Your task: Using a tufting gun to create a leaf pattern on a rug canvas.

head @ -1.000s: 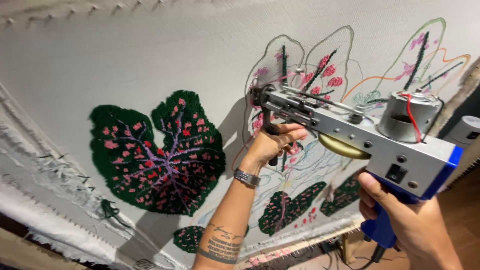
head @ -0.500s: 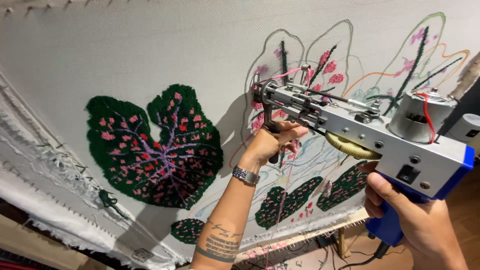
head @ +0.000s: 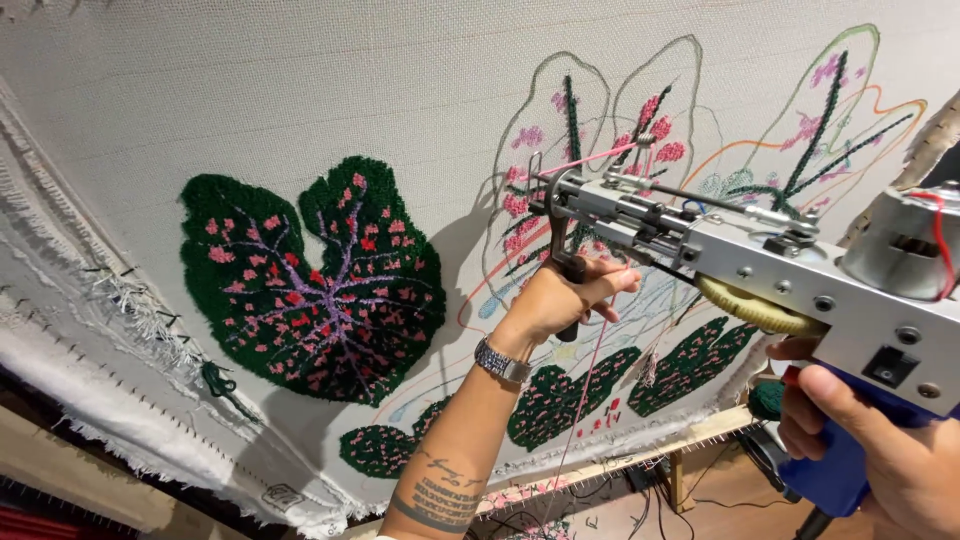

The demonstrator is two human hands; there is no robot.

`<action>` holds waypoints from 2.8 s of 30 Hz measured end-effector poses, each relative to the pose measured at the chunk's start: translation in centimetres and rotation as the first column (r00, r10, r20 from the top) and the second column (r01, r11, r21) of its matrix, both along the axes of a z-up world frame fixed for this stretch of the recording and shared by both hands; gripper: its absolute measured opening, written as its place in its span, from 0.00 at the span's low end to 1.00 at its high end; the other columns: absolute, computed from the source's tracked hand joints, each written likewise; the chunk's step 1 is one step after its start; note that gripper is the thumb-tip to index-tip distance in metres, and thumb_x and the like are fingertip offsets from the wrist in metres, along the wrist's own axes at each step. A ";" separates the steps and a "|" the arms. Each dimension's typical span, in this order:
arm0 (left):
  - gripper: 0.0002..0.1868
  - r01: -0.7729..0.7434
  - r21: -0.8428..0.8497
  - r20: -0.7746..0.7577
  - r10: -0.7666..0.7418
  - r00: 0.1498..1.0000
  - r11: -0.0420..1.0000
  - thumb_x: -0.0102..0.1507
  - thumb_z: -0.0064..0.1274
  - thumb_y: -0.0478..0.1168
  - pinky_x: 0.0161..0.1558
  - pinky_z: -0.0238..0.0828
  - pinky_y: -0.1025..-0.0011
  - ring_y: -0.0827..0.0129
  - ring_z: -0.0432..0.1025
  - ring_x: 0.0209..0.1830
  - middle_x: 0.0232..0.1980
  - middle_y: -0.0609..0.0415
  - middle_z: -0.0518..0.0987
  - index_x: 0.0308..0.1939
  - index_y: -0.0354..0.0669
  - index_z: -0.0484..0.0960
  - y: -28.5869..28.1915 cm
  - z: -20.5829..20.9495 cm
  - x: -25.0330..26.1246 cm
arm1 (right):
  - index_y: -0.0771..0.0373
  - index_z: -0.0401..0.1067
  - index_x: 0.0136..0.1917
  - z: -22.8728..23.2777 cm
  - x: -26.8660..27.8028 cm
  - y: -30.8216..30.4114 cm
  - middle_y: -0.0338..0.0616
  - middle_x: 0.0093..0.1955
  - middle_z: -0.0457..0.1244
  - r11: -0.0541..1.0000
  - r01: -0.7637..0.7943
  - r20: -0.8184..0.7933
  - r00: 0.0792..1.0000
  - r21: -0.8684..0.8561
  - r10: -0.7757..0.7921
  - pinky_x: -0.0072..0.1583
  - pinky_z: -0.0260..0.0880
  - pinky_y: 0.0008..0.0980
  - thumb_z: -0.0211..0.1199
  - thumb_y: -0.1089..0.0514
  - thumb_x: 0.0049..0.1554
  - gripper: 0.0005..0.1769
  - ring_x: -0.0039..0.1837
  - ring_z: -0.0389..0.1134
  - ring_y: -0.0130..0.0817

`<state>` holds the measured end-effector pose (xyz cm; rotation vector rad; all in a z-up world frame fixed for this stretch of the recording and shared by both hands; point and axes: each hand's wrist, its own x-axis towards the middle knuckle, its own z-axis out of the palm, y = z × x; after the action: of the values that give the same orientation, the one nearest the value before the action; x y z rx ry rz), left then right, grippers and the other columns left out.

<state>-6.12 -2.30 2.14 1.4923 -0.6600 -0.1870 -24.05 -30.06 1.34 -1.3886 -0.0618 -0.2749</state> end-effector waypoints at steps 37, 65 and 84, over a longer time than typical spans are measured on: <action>0.13 -0.086 -0.086 -0.023 0.085 0.996 0.993 0.63 0.62 0.43 0.23 0.68 0.78 0.82 0.68 0.22 0.39 0.60 0.86 0.46 0.38 0.89 2.8 -1.4 6.7 | 0.73 0.69 0.52 1.6 3.4 8.8 0.45 0.37 0.62 0.982 0.131 0.153 0.982 -0.135 -0.110 0.33 0.64 0.33 0.67 0.64 0.60 0.11 0.33 0.63 0.32; 0.18 0.103 -0.119 -0.006 -0.104 0.995 0.988 0.68 0.56 0.49 0.25 0.68 0.78 0.81 0.72 0.25 0.46 0.53 0.87 0.52 0.40 0.87 -0.4 0.2 0.9 | 0.78 0.66 0.70 -2.2 1.0 -2.0 0.47 0.36 0.54 0.998 0.043 -0.030 0.999 -0.047 -0.045 0.35 0.57 0.37 0.61 0.57 0.65 0.26 0.35 0.55 0.36; 0.18 -0.064 -0.002 -0.080 0.064 0.995 0.998 0.59 0.66 0.49 0.21 0.68 0.76 0.80 0.69 0.20 0.34 0.59 0.84 0.43 0.38 0.90 -0.3 -0.9 1.3 | 0.78 0.67 0.63 0.6 1.2 1.1 0.52 0.34 0.58 0.992 0.022 0.006 1.000 -0.127 -0.022 0.33 0.60 0.40 0.62 0.60 0.65 0.20 0.32 0.58 0.39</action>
<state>-4.78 -2.59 1.26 1.4920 -0.5476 -0.1947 -22.86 -29.01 1.95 -1.5160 -0.0686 -0.2965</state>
